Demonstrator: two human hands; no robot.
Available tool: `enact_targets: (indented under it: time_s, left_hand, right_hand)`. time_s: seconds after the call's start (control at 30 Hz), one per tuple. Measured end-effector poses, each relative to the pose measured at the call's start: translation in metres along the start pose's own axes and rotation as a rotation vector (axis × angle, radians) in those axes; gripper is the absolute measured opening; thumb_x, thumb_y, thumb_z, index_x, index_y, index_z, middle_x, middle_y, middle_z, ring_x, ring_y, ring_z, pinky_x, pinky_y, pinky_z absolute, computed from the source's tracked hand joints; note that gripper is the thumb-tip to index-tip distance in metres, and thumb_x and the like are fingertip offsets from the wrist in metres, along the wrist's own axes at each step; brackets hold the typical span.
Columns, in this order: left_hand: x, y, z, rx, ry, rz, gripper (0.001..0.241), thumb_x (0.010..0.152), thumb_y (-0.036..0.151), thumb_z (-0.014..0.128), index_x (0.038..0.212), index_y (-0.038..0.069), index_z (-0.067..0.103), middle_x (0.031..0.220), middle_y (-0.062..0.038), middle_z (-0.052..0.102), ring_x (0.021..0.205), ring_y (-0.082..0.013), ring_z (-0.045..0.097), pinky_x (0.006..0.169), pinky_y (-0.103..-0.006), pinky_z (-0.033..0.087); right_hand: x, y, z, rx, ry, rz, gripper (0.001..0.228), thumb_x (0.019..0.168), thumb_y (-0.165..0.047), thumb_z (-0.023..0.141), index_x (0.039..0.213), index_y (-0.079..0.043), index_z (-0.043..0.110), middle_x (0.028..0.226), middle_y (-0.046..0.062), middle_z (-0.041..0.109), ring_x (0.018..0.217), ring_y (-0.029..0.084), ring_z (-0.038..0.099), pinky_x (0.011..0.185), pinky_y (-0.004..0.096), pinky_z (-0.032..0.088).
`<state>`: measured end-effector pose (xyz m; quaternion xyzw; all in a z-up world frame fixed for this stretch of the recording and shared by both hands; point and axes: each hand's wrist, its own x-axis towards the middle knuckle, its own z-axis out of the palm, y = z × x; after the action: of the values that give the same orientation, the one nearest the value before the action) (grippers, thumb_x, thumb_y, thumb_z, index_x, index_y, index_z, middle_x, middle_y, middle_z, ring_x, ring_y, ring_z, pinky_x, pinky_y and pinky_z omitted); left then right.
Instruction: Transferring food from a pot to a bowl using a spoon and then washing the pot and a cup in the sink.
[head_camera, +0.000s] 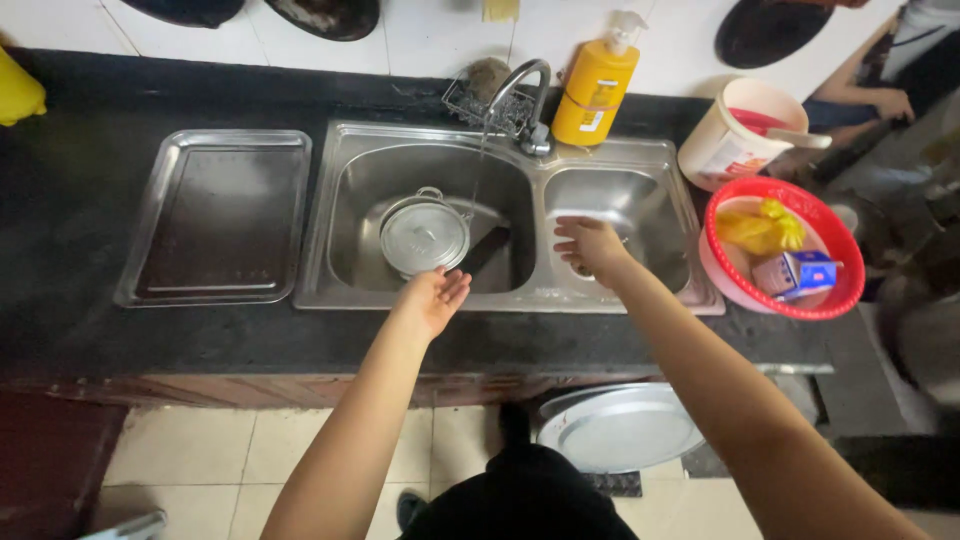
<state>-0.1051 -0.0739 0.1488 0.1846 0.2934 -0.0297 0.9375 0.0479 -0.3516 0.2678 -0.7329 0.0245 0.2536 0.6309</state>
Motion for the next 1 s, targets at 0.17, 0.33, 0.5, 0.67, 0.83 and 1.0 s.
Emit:
enact_targets:
  time_s: [0.17, 0.33, 0.5, 0.67, 0.83, 1.0]
  left_hand:
    - [0.044, -0.022, 0.038, -0.045, 0.053, 0.025, 0.037, 0.089, -0.005, 0.048, 0.124, 0.007, 0.051, 0.111, -0.017, 0.066, 0.111, -0.0363, 0.068, 0.099, -0.0489, 0.056]
    - [0.101, -0.059, 0.069, -0.157, 0.084, 0.064, 0.034, 0.091, -0.004, 0.049, 0.123, 0.006, 0.049, 0.110, -0.017, 0.066, 0.111, -0.0360, 0.068, 0.100, -0.0484, 0.056]
    - [0.087, -0.062, 0.094, -0.173, 0.145, 0.092, 0.032, 0.091, -0.002, 0.048, 0.121, 0.007, 0.048, 0.112, -0.017, 0.066, 0.110, -0.0350, 0.068, 0.101, -0.0485, 0.055]
    - [0.072, -0.034, 0.101, -0.123, 0.214, 0.156, 0.040, 0.092, 0.001, 0.045, 0.132, 0.006, 0.049, 0.122, -0.018, 0.065, 0.112, -0.0338, 0.068, 0.103, -0.0473, 0.053]
    - [0.066, -0.023, 0.122, -0.102, 0.212, 0.179, 0.041, 0.095, 0.004, 0.044, 0.136, 0.005, 0.045, 0.124, -0.021, 0.064, 0.112, -0.0329, 0.067, 0.104, -0.0461, 0.052]
    - [0.100, -0.043, 0.113, -0.104, 0.199, 0.169, 0.040, 0.097, 0.007, 0.045, 0.136, -0.001, 0.048, 0.122, -0.020, 0.065, 0.111, -0.0329, 0.068, 0.103, -0.0457, 0.054]
  right_hand:
    - [0.093, 0.018, -0.043, 0.024, -0.003, 0.098, 0.035, 0.100, -0.028, 0.060, 0.129, -0.007, 0.064, 0.116, 0.007, 0.070, 0.088, 0.021, 0.069, 0.070, 0.035, 0.056]
    - [0.233, 0.039, -0.074, -0.176, -0.062, 0.056, 0.038, 0.101, -0.034, 0.053, 0.133, -0.016, 0.062, 0.115, 0.005, 0.072, 0.081, 0.020, 0.071, 0.071, 0.036, 0.057]
    - [0.339, 0.044, -0.058, -0.247, -0.068, 0.020, 0.044, 0.104, -0.041, 0.051, 0.138, -0.015, 0.053, 0.114, 0.002, 0.072, 0.073, 0.020, 0.067, 0.065, 0.038, 0.058]
    - [0.366, 0.017, -0.027, -0.171, -0.109, 0.088, 0.041, 0.105, -0.041, 0.045, 0.143, -0.024, 0.043, 0.110, 0.004, 0.063, 0.068, 0.019, 0.065, 0.057, 0.036, 0.056]
    - [0.430, 0.049, -0.030, -0.218, -0.120, -0.003, 0.030, 0.107, -0.036, 0.049, 0.127, -0.014, 0.055, 0.089, 0.005, 0.062, 0.057, 0.017, 0.059, 0.047, 0.035, 0.044]
    - [0.475, 0.073, -0.036, -0.157, -0.159, -0.038, 0.034, 0.111, -0.037, 0.051, 0.115, -0.004, 0.060, 0.070, 0.003, 0.055, 0.052, 0.016, 0.049, 0.044, 0.035, 0.036]
